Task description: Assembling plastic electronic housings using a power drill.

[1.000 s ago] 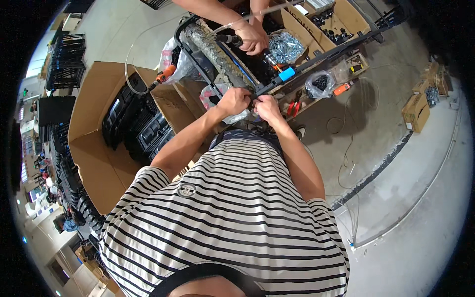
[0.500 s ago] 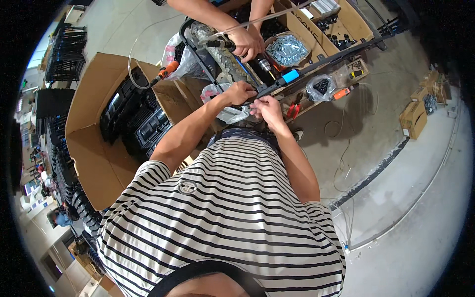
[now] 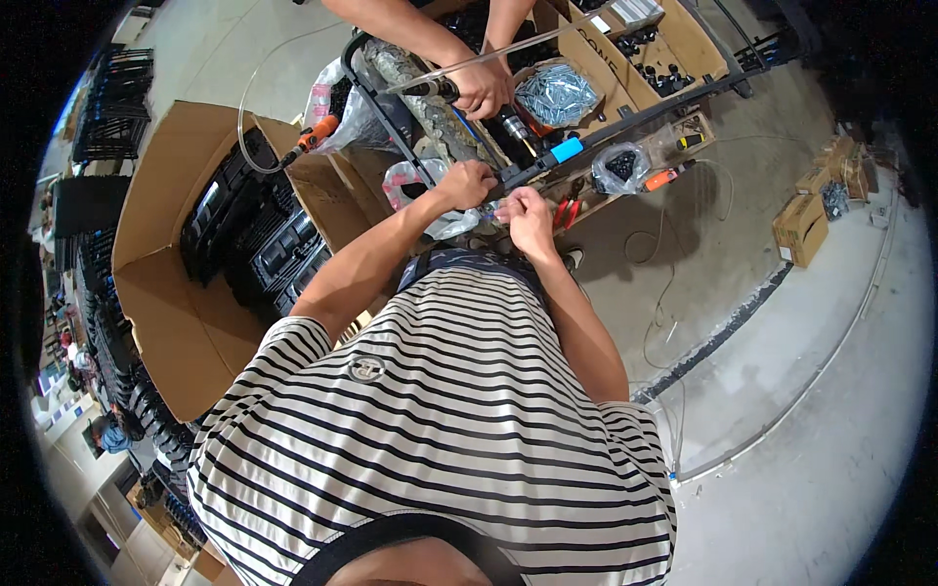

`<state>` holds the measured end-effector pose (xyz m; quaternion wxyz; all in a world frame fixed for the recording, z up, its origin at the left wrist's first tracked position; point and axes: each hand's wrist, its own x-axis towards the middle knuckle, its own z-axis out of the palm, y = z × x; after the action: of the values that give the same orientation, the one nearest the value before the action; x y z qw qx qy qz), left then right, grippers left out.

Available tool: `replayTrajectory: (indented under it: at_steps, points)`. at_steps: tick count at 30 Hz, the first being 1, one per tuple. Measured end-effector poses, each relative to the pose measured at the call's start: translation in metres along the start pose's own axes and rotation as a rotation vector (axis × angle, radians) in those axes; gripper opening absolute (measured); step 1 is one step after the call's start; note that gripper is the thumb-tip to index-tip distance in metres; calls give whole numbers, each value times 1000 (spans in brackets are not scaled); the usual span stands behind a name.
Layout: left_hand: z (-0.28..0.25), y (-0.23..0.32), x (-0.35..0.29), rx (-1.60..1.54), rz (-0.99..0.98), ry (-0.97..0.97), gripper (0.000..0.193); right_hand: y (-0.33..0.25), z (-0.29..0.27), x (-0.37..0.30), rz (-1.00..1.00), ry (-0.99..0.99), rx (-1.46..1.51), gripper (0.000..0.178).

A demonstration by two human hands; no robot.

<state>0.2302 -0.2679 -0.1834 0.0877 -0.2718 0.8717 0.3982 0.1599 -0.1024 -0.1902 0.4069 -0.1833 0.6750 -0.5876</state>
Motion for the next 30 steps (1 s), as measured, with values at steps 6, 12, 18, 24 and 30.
replayTrajectory:
  at_steps: [6, 12, 18, 24, 30]
  points:
    - [1, -1, 0, -5, -6, 81, 28, 18, -15, -3, 35, 190, -75, 8]
    - [-9, -4, -1, 30, 19, 67, 28, 19, -20, -7, 54, 29, -352, 12]
    - [-11, 0, -5, 40, 13, 76, 29, 12, -8, -11, 84, 131, -293, 13]
    - [-11, 3, -6, 86, -10, 71, 30, 12, -1, -5, -26, 190, -461, 16]
    - [-16, 3, -5, -25, -16, 26, 38, -5, 7, -3, -152, 183, -480, 17]
